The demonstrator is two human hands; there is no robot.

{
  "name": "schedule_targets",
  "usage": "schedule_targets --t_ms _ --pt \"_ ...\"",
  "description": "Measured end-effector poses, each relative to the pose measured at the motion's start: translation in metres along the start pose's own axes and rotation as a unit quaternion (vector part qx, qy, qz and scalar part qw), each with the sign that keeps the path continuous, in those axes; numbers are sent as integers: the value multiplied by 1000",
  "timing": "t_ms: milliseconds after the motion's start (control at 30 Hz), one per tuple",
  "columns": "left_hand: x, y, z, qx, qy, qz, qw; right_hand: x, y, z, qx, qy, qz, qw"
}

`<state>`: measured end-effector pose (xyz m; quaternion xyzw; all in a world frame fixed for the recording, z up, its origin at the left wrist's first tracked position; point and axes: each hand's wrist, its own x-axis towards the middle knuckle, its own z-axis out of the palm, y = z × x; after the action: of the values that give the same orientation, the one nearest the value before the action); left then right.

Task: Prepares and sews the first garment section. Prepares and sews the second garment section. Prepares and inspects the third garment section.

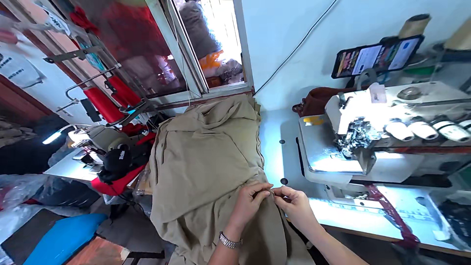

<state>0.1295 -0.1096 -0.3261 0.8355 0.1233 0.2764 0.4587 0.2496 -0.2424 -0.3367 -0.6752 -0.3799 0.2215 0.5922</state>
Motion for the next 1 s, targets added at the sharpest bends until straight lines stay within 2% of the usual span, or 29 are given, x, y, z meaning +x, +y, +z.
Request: schedule_targets --t_ms 67,200,300,433,600,667,767,833,900,1000 --pt "0 -1 -1 4 -5 -7 1000 -1 4 3 10 14 -14 1000" --pt "-1 -2 -5 -8 -3 -11 1000 -19 20 15 16 40 -128 991" --pt "-2 -5 -10 -27 21 -3 999 -39 34 24 -43 47 -171 983" --pt "-2 -5 -14 6 18 27 999 -55 29 27 -92 54 -110 988" --pt "22 6 2 34 23 15 999 -42 7 8 -33 92 -6 995" --pt "46 20 20 53 33 17 998 -31 -5 -13 3 117 15 993" --pt "89 44 56 73 59 93 991 -17 -20 -51 76 192 -4 979" --pt "111 59 82 53 62 146 986 -13 -28 -78 95 252 -8 963" --pt "123 71 106 14 42 162 986 -16 -29 -101 103 302 1 948" --pt "125 80 130 42 15 155 987 -29 -26 -120 139 298 52 943"
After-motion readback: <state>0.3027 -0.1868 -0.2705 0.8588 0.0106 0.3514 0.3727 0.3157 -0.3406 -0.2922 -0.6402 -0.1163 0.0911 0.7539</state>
